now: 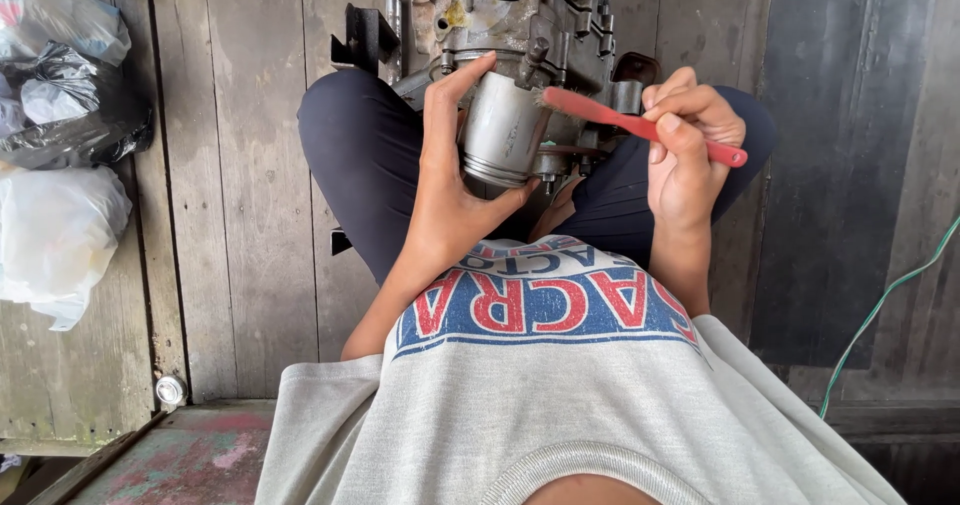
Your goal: Cleaning an engine piston using a small brush while sitting on the floor.
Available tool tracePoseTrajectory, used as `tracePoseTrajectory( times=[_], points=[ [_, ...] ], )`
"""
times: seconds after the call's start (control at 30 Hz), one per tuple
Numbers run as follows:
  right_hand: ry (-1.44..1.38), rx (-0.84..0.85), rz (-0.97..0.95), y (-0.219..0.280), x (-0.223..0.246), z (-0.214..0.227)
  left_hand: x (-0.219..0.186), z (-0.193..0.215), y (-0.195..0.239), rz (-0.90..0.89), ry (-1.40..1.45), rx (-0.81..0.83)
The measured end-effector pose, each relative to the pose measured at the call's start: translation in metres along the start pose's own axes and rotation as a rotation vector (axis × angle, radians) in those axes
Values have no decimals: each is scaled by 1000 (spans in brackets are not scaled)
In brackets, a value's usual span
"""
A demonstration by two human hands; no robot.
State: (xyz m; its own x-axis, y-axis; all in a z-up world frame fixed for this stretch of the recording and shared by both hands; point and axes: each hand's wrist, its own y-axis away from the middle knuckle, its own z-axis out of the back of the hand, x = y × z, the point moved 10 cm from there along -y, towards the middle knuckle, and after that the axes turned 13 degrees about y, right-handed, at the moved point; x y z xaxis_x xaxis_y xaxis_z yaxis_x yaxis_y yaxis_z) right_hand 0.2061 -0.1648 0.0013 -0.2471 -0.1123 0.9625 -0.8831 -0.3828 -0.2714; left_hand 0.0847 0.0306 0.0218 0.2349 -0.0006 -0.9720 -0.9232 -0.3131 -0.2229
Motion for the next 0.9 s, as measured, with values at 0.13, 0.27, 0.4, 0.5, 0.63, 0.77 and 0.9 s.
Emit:
tracePoseTrajectory(
  times=[0.13,0.27,0.4,0.5,0.63,0.77,0.9],
  points=[
    [-65,90,-29,12,-8,-16,-3,1,-1,-25,-29,-9],
    [-9,146,5,5,2,-21,-1,0,0,-8,3,-8],
    [19,47,35,-10,1,-3,1,-2,0,-6,-15,7],
    [-22,125,-13,-2,-5,-23,1,1,-3,-13,-19,-5],
    [-26,244,-47,2,-10,-39,0,4,-7,2,8,-13],
    [0,89,1,-18,-9,-16,5,5,-10,17,-28,-12],
    [-23,105,-31,-17,-17,-23,10,6,-15,12,-50,-12]
  ],
)
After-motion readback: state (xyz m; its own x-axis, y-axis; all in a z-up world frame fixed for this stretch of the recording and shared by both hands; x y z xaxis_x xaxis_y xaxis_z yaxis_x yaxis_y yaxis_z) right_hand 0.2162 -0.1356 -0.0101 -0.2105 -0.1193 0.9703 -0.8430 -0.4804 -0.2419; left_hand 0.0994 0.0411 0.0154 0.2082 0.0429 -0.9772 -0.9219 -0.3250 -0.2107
